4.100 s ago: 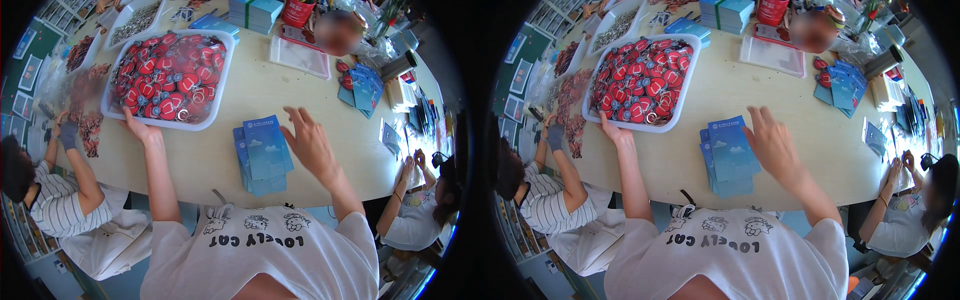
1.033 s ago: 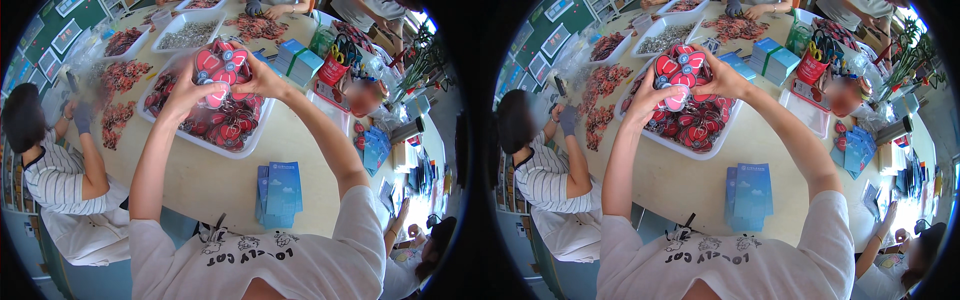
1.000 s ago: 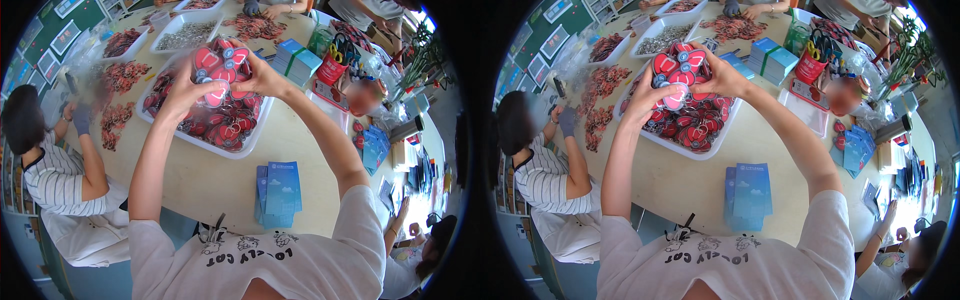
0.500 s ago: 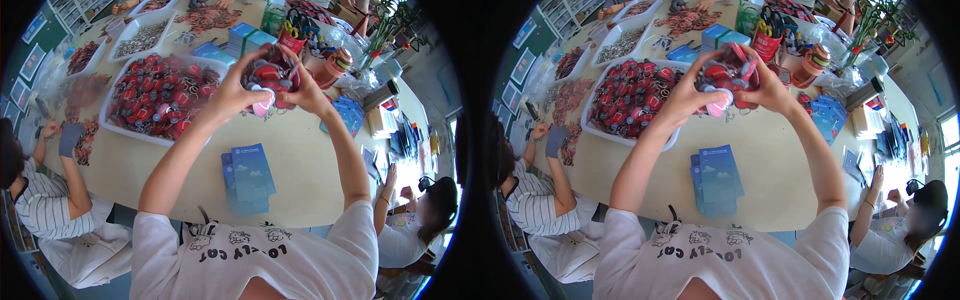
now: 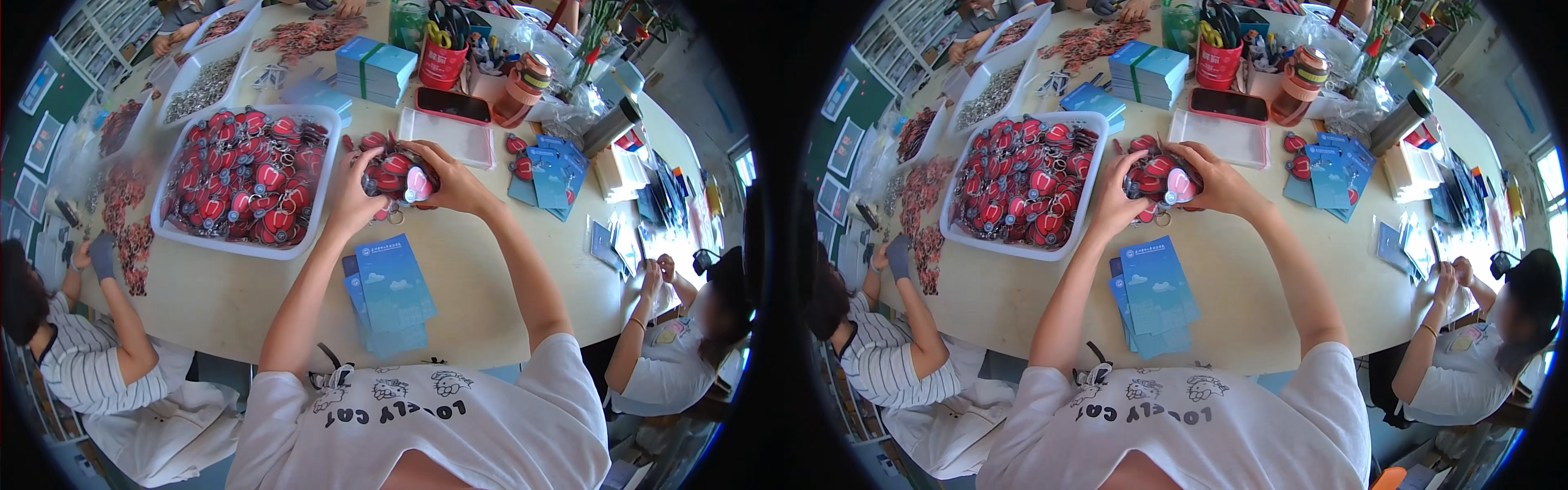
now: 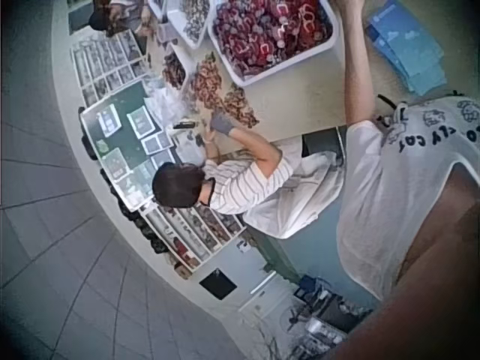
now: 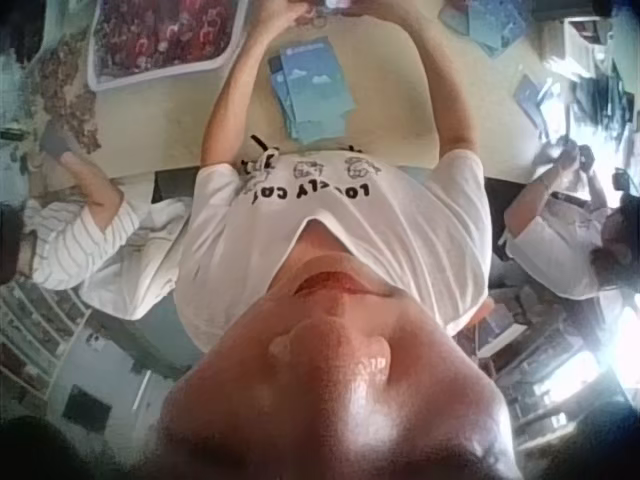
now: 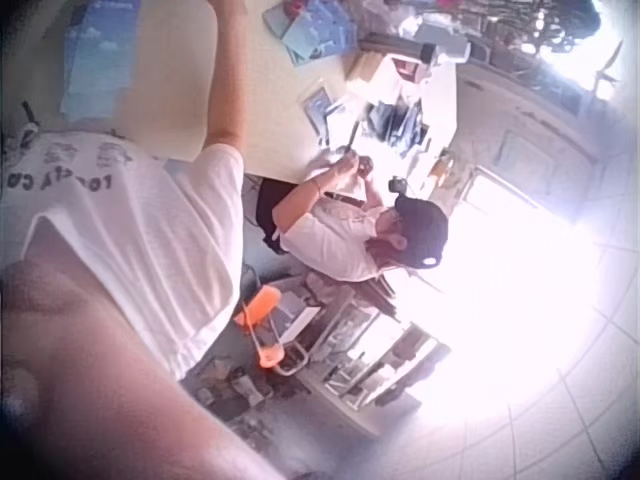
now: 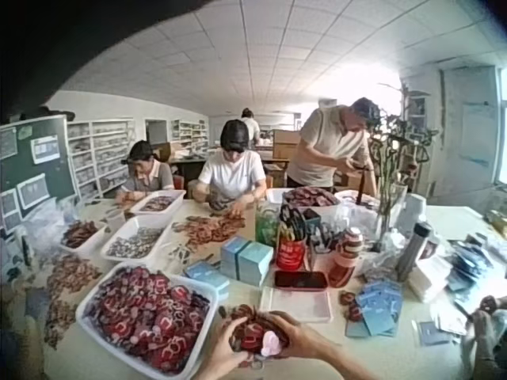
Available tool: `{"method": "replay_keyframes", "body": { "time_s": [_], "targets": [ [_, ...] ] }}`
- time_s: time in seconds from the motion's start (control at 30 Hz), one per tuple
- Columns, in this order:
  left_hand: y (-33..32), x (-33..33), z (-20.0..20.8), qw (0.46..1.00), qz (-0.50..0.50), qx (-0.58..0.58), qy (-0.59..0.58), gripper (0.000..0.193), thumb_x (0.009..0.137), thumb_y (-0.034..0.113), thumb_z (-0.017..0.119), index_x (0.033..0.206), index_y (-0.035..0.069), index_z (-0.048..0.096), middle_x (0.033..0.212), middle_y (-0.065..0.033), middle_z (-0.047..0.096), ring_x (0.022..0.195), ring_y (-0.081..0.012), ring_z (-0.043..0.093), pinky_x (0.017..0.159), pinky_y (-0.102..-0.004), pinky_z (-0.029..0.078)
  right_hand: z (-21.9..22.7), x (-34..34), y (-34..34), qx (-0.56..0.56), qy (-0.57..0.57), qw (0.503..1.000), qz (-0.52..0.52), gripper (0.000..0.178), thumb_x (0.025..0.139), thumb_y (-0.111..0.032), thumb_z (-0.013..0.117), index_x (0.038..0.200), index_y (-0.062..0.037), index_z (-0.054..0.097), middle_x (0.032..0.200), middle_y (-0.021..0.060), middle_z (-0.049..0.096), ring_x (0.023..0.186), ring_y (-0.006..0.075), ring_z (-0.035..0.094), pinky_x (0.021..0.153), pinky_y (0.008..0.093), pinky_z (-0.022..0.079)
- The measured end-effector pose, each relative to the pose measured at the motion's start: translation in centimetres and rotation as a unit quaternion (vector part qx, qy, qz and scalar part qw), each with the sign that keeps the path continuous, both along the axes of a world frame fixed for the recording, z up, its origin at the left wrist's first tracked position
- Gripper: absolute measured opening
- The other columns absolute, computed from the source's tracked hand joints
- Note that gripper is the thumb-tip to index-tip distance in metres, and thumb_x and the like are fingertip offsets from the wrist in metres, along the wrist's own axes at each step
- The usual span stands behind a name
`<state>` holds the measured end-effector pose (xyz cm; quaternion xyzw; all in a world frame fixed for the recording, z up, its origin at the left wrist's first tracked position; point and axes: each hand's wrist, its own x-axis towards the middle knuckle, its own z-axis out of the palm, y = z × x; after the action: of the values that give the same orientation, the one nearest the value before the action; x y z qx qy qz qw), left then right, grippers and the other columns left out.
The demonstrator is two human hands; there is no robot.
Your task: The person assembles heart-shaped keychains by attaching them to blue backing cards. They pick up a keychain from a container, thread the metal ring through a hole in the card, and place the finished unit on the table. The process is repeated continuously throughout the clip.
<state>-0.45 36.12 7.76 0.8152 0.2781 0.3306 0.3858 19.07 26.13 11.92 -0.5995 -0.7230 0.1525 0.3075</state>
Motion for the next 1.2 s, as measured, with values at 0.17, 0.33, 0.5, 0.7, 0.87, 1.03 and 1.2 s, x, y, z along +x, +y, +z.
{"method": "replay_keyframes", "body": {
  "time_s": [0.17,0.33,0.5,0.7,0.87,1.03,1.2],
  "targets": [
    [-1.9,-0.2,0.5,0.994,0.064,0.047,0.081,0.085,0.062,0.003,0.073,0.139,0.018,0.039,0.142,-0.0267,0.027,0.134,-0.0453,0.022,0.109,-0.0526,0.025,0.3,-0.8,-1.0,0.016,-0.105,0.993,-0.050,0.099,0.056,-0.020,0.085,0.142,-0.0206,0.036,0.142,0.0069,0.039,0.125,0.0317,0.044,0.101,0.0416,0.044],
    [-2.6,-1.2,1.1,0.993,0.029,0.060,0.099,0.090,0.067,0.006,0.076,0.144,0.020,0.031,0.148,-0.0254,0.021,0.136,-0.0458,0.018,0.111,-0.0518,0.021,0.1,-0.2,-2.5,0.017,-0.054,0.997,-0.057,0.098,0.057,-0.027,0.085,0.141,-0.0218,0.037,0.141,0.0075,0.042,0.119,0.0304,0.049,0.092,0.0407,0.048],
    [-3.2,-2.9,1.2,0.987,0.016,0.087,0.137,0.079,0.077,0.007,0.071,0.144,0.017,0.031,0.150,-0.0240,0.021,0.138,-0.0423,0.021,0.111,-0.0476,0.024,0.2,0.5,-4.8,-0.016,-0.018,0.997,-0.070,0.087,0.066,-0.024,0.081,0.141,-0.0201,0.038,0.143,0.0060,0.041,0.117,0.0290,0.052,0.091,0.0390,0.048],
    [-4.7,-4.8,2.8,0.974,-0.012,0.149,0.168,0.054,0.090,0.002,0.053,0.141,0.009,0.037,0.147,-0.0194,0.030,0.134,-0.0395,0.032,0.109,-0.0454,0.031,-0.6,0.4,-7.6,-0.009,-0.018,0.989,-0.146,0.066,0.077,-0.021,0.075,0.136,-0.0174,0.045,0.138,0.0050,0.048,0.116,0.0274,0.052,0.089,0.0376,0.050],
    [-6.5,-6.3,3.4,0.974,0.008,0.166,0.153,0.047,0.091,0.002,0.051,0.137,0.006,0.042,0.145,-0.0167,0.035,0.130,-0.0368,0.039,0.104,-0.0430,0.038,-1.6,-1.4,-7.5,0.065,0.041,0.977,-0.197,0.041,0.078,-0.019,0.073,0.118,-0.0122,0.062,0.122,0.0053,0.058,0.103,0.0249,0.057,0.091,0.0424,0.044],
    [-8.0,-7.6,3.0,0.967,0.053,0.198,0.154,0.038,0.091,0.006,0.055,0.129,0.003,0.051,0.136,-0.0154,0.046,0.121,-0.0348,0.049,0.099,-0.0408,0.043,-1.5,-4.3,-4.5,0.145,-0.110,0.973,-0.140,0.020,0.073,-0.013,0.073,0.092,-0.0095,0.067,0.097,0.0023,0.059,0.095,0.0223,0.055,0.084,0.0379,0.042],
    [-9.8,-7.9,2.8,0.968,0.065,0.176,0.169,0.045,0.080,0.025,0.073,0.115,0.000,0.060,0.120,-0.0147,0.057,0.108,-0.0326,0.056,0.091,-0.0389,0.046,-3.3,-3.9,-4.6,0.135,-0.115,0.975,-0.136,0.015,0.071,-0.011,0.072,0.082,-0.0112,0.064,0.097,0.0006,0.059,0.094,0.0218,0.054,0.083,0.0364,0.041]
  ]
}}
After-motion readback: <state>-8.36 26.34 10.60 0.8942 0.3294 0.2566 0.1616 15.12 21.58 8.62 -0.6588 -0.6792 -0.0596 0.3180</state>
